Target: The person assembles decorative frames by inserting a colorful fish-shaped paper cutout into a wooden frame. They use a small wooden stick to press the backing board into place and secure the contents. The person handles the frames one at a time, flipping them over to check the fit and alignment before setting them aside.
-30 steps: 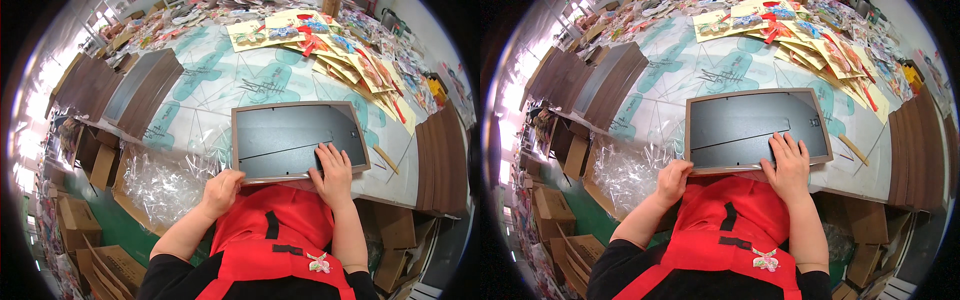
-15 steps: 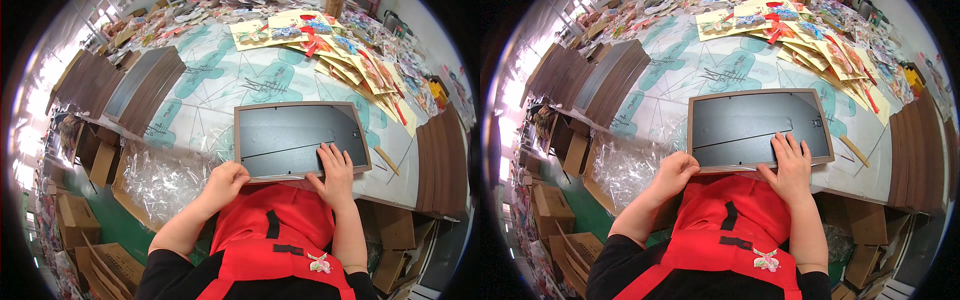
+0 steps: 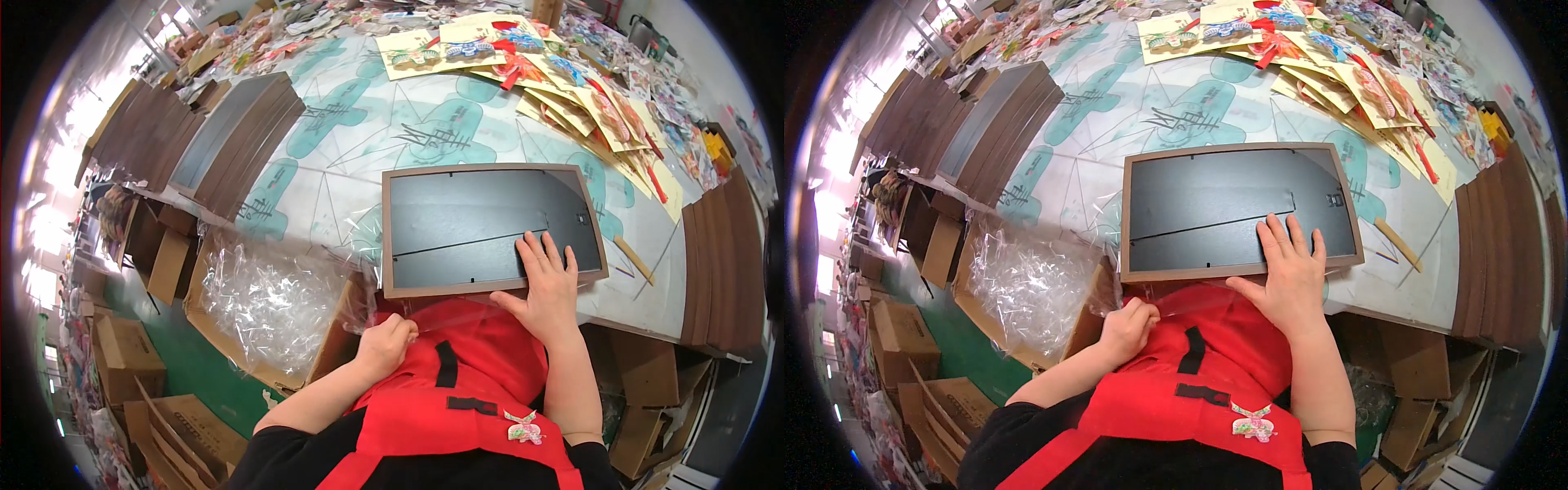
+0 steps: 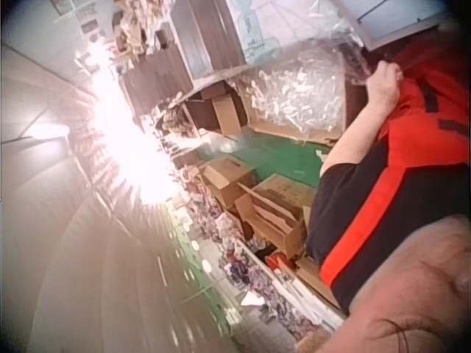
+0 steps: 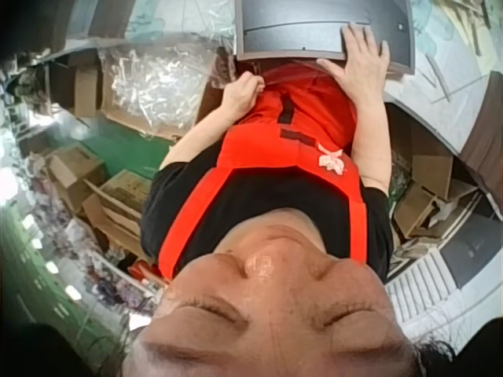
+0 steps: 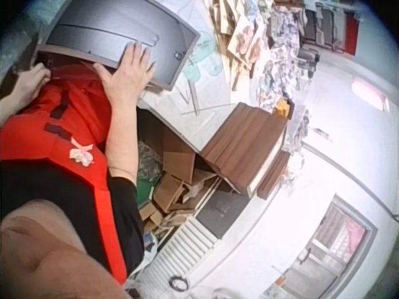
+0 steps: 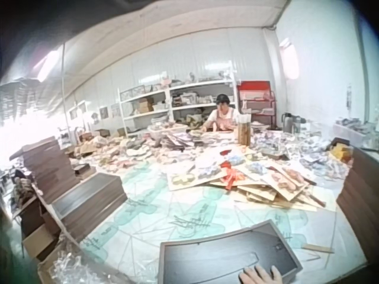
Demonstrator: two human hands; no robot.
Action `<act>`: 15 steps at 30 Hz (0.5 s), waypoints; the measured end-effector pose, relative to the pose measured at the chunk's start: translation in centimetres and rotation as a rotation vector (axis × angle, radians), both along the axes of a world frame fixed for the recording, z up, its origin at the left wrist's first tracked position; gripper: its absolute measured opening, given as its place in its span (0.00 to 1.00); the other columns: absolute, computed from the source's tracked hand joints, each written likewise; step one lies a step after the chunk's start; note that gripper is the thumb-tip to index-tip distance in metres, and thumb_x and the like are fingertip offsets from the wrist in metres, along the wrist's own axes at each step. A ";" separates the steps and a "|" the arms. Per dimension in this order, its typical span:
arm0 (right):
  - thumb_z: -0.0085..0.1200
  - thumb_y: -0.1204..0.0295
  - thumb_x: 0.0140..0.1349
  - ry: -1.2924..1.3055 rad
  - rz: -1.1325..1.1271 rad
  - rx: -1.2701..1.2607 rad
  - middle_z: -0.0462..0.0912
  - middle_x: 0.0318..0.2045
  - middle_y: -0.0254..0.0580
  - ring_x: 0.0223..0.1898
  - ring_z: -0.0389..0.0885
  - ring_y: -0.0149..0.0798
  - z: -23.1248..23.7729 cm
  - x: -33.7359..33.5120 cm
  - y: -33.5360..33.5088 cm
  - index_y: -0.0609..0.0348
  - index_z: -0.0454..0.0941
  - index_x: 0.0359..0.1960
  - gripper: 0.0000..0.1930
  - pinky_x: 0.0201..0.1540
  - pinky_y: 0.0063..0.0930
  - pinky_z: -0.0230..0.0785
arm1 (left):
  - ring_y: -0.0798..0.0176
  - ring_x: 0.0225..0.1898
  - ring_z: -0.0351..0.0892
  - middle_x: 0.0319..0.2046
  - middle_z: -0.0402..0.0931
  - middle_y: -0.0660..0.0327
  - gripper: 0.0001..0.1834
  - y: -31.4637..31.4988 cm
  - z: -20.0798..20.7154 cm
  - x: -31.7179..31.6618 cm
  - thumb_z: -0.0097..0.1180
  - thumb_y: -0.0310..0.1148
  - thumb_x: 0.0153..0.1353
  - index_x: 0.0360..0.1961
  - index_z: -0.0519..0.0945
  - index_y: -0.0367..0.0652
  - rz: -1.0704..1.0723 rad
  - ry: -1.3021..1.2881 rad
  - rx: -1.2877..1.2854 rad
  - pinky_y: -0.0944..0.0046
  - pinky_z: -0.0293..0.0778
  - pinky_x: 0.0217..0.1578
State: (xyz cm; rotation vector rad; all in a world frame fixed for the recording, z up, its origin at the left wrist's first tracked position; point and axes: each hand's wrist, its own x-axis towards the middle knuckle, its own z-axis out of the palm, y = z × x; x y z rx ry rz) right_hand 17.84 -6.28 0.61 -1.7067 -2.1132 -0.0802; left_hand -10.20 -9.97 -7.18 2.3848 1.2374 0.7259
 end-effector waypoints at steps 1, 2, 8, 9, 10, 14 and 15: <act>0.67 0.51 0.39 -0.008 -0.002 -0.006 0.70 0.58 0.43 0.61 0.63 0.49 0.1 -0.2 -0.1 0.58 0.69 0.55 0.40 0.62 0.58 0.48 | 0.52 0.25 0.74 0.28 0.71 0.55 0.02 0.3 -1.2 0.3 0.54 0.26 0.55 0.30 0.74 0.41 0.053 -0.023 -0.053 0.56 0.72 0.25; 0.68 0.54 0.36 -0.028 -0.006 -0.011 0.69 0.58 0.42 0.61 0.63 0.49 -0.1 -0.4 -0.2 0.58 0.69 0.55 0.41 0.61 0.58 0.49 | 0.51 0.28 0.74 0.29 0.71 0.54 0.03 0.8 -2.3 0.6 0.53 0.27 0.56 0.31 0.74 0.40 0.104 -0.048 -0.105 0.55 0.73 0.27; 0.73 0.65 0.28 -0.066 -0.023 0.020 0.67 0.59 0.44 0.61 0.64 0.49 -0.7 -0.8 -0.4 0.56 0.67 0.56 0.46 0.60 0.58 0.52 | 0.41 0.40 0.70 0.34 0.71 0.49 0.05 3.1 -2.6 2.5 0.47 0.26 0.60 0.36 0.72 0.37 0.213 -0.365 -0.083 0.49 0.67 0.42; 0.72 0.66 0.28 -0.061 -0.020 0.029 0.67 0.59 0.45 0.61 0.64 0.49 -0.9 -0.8 -0.5 0.56 0.67 0.57 0.46 0.61 0.56 0.51 | 0.41 0.40 0.70 0.34 0.71 0.49 0.06 2.9 -2.4 2.4 0.46 0.26 0.60 0.36 0.72 0.36 0.196 -0.382 -0.104 0.50 0.66 0.43; 0.72 0.68 0.28 -0.057 -0.017 0.038 0.67 0.59 0.46 0.61 0.64 0.49 -1.0 -0.8 -0.6 0.56 0.67 0.57 0.46 0.62 0.55 0.51 | 0.41 0.40 0.69 0.34 0.72 0.49 0.06 2.8 -2.1 2.3 0.46 0.26 0.60 0.37 0.72 0.36 0.179 -0.399 -0.125 0.50 0.66 0.43; 0.69 0.72 0.27 0.044 0.007 0.156 0.70 0.56 0.52 0.59 0.67 0.52 0.6 -0.1 -0.8 0.57 0.70 0.54 0.42 0.61 0.51 0.56 | 0.44 0.35 0.71 0.31 0.72 0.51 0.06 3.3 3.0 2.7 0.48 0.24 0.59 0.38 0.72 0.36 0.062 -0.410 -0.005 0.53 0.68 0.38; 0.69 0.72 0.27 0.095 0.019 0.193 0.71 0.56 0.52 0.59 0.68 0.52 1.3 0.4 -0.8 0.57 0.71 0.53 0.41 0.60 0.51 0.58 | 0.44 0.34 0.72 0.31 0.73 0.51 0.08 3.8 5.6 3.5 0.51 0.22 0.56 0.38 0.72 0.36 0.020 -0.483 0.059 0.54 0.69 0.35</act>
